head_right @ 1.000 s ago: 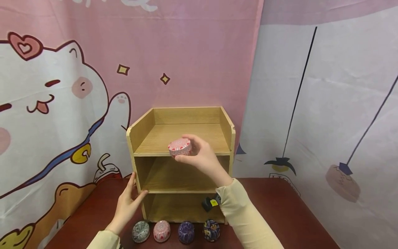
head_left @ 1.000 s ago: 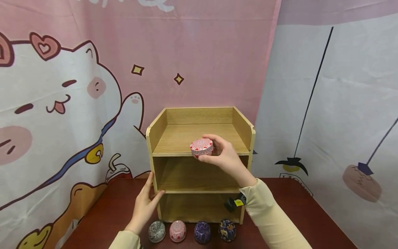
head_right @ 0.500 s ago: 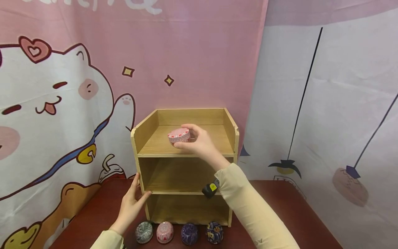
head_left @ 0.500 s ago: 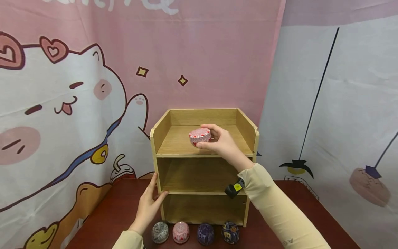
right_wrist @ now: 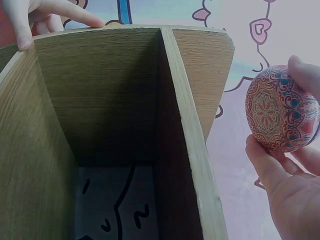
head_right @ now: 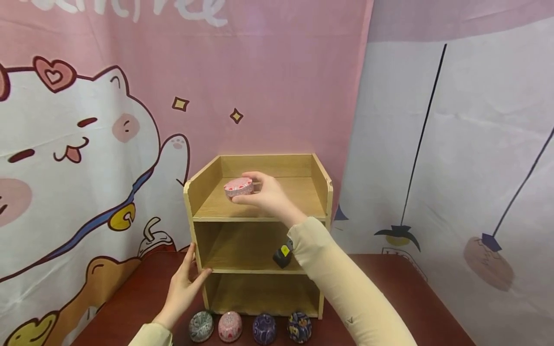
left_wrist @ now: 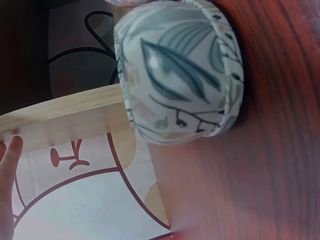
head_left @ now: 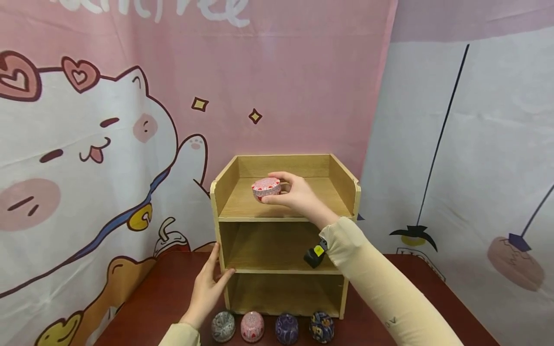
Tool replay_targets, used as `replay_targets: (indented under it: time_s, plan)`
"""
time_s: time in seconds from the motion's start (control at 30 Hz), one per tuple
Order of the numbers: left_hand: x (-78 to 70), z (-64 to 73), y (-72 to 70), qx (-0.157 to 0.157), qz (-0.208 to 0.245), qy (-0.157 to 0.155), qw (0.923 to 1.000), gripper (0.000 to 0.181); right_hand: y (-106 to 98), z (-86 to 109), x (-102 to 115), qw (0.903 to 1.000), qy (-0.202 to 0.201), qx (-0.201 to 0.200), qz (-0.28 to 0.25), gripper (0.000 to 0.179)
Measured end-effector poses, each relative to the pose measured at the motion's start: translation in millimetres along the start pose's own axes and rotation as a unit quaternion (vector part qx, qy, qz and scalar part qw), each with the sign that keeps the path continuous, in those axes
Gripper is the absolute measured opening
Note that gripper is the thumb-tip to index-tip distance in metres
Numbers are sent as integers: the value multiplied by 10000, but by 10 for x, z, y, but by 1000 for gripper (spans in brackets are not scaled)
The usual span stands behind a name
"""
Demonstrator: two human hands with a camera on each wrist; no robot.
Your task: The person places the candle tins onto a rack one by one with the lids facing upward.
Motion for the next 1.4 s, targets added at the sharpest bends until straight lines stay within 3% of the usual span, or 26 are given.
replay_targets:
  time_s: [0.37,0.8,1.4]
  plan:
    - [18,33,-23,-38,-13,-48,10000,91,95,-208,-37,9996,146,0,-225,65]
    - [15,6,-23,11,-48,-74,10000,91,174,-359,-48,9997,150,2,176,65]
    - [-23,-13,-6,-28,40,1,10000,91,389,-490,-101,9995,201,256,54,65]
Point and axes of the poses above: each hand's wrist, its own z-axis away from the middle knuckle, its own y-axis out of the palm, x = y × z, the point moved 6 cm from there along -z, towards the middle knuckle, and after that the axes turned 14 degrees about x, right-handed, at the moved point
